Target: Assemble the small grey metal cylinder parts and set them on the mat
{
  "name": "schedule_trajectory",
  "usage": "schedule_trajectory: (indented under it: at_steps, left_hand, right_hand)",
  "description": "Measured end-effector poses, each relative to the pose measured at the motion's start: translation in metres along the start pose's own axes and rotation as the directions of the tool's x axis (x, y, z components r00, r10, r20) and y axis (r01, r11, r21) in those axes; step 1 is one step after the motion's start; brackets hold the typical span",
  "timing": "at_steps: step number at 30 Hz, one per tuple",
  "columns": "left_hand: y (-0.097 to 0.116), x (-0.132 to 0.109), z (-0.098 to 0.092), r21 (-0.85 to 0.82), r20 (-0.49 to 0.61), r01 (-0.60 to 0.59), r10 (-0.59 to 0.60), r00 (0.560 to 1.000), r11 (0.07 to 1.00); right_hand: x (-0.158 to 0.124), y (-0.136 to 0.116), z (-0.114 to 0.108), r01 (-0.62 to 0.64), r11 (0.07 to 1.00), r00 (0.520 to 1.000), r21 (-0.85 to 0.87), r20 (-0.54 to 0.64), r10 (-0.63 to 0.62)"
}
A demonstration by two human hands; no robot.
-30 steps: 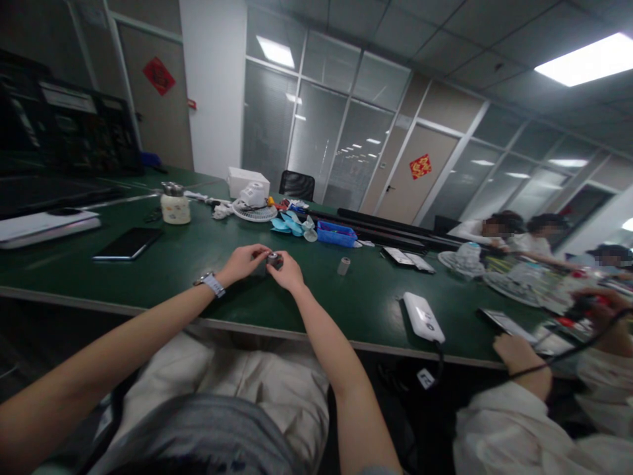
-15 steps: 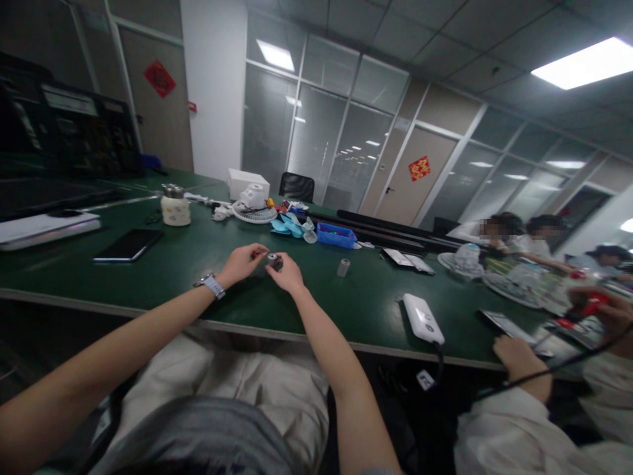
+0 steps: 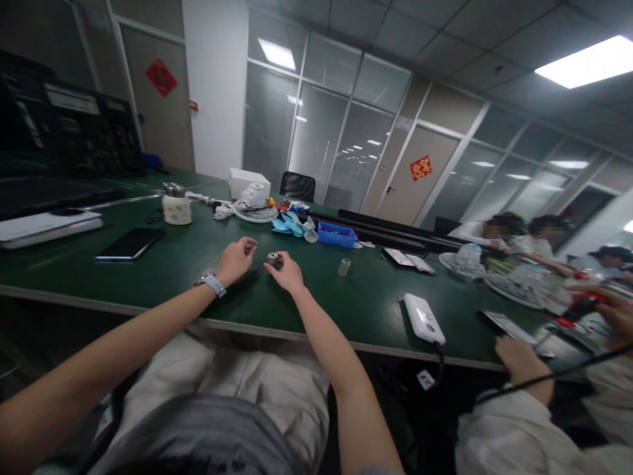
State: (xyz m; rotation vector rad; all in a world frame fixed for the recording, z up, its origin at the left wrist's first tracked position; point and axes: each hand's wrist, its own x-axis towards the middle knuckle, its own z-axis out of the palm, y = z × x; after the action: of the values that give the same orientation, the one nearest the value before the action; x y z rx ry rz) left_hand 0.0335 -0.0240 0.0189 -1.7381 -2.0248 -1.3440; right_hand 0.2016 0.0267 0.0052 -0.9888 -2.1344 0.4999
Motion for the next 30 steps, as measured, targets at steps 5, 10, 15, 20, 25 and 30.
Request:
schedule_trajectory:
  at_steps: [5,10,15,20,25,30]
  left_hand:
    - [-0.004,0.001,0.003,-0.041,-0.002,-0.004,0.004,1.000,0.999]
    - [-0.003,0.001,0.002,-0.010,0.020,0.020,-0.020,1.000,1.000]
    - [0.000,0.000,0.001,0.012,0.049,0.044,-0.045,0.998,0.999]
    - [-0.001,0.000,0.001,-0.007,0.040,0.025,-0.025,0.999,1.000]
    - [-0.003,0.001,0.002,-0.072,0.024,0.017,-0.015,1.000,0.997]
    - [0.000,0.000,0.002,-0.233,0.051,-0.027,0.040,0.998,0.972]
  right_hand:
    - [0.002,0.000,0.003,-0.004,0.999,1.000,-0.036,-0.005,0.004]
    - [-0.002,-0.005,-0.009,-0.065,0.976,0.998,-0.209,-0.025,0.061]
    - [-0.010,0.009,-0.042,-0.231,0.893,0.971,-0.386,-0.145,0.188]
    - [-0.017,0.034,-0.075,-0.527,0.754,0.842,-0.391,-0.361,0.401]
    - [-0.021,0.051,-0.092,-0.691,0.655,0.697,-0.305,-0.523,0.491]
    - [-0.023,0.047,-0.091,-0.609,0.748,0.684,-0.264,-0.652,0.327]
